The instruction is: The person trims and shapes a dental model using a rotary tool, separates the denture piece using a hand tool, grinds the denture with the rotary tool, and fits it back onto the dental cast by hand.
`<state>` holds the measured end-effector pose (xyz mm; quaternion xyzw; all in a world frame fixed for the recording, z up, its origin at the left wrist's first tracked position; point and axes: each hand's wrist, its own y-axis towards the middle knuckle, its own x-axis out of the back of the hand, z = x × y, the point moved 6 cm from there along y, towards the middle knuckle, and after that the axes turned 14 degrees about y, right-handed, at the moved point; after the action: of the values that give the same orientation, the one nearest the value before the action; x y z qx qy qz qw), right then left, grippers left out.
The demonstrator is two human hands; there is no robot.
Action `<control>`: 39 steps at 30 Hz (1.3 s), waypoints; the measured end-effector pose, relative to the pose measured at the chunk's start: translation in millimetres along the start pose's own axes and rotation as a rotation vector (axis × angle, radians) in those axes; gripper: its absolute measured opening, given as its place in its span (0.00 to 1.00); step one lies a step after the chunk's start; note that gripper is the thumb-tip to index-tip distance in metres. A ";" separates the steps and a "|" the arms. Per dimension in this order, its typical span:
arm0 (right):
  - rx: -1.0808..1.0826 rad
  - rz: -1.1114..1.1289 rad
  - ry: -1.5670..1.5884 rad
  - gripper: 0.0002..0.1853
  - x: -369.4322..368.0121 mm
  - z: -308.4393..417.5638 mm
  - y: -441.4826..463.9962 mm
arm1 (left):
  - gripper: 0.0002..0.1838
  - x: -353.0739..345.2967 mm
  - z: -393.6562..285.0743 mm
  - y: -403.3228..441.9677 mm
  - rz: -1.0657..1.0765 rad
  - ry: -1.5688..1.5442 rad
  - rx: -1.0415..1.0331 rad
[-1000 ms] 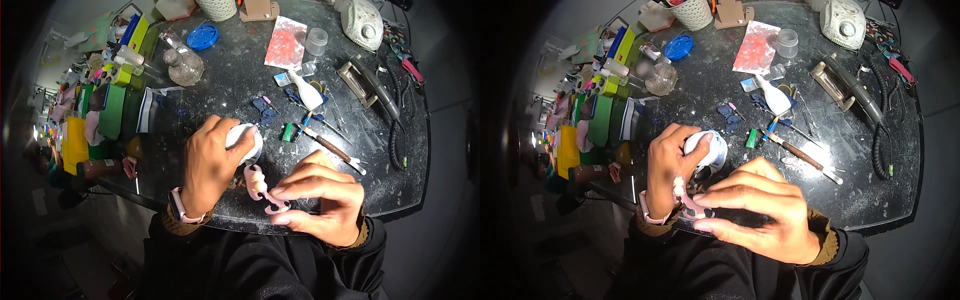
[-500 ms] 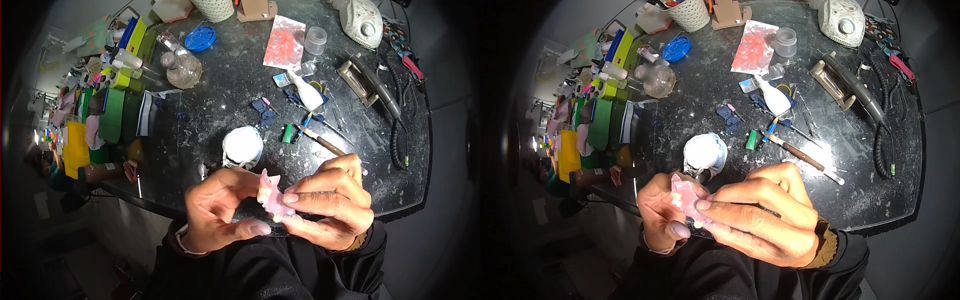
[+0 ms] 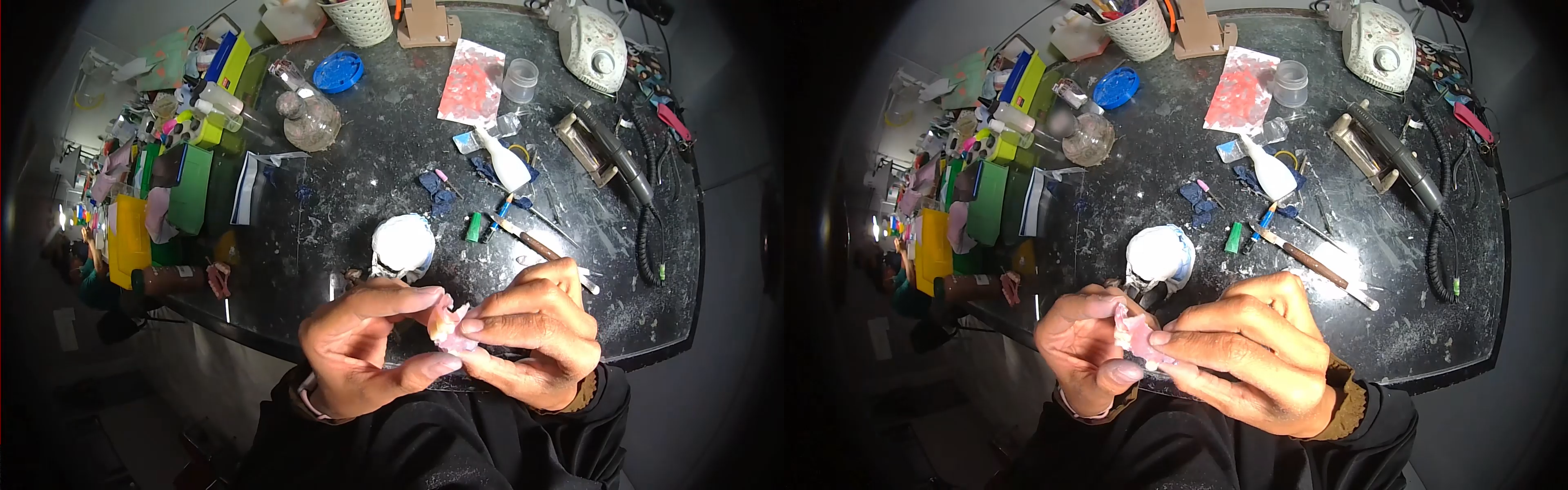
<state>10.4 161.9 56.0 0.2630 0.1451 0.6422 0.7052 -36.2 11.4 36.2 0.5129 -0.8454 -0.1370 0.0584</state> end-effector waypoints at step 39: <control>-0.122 0.342 -0.616 0.32 31.0 -36.0 14.0 | 0.15 -0.5 22.3 26.7 0.146 0.262 -0.163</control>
<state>-16.6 199.4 38.4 0.4224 -0.1591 0.6490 0.6124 -64.1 27.3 22.7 0.4574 -0.8516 -0.1325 0.2192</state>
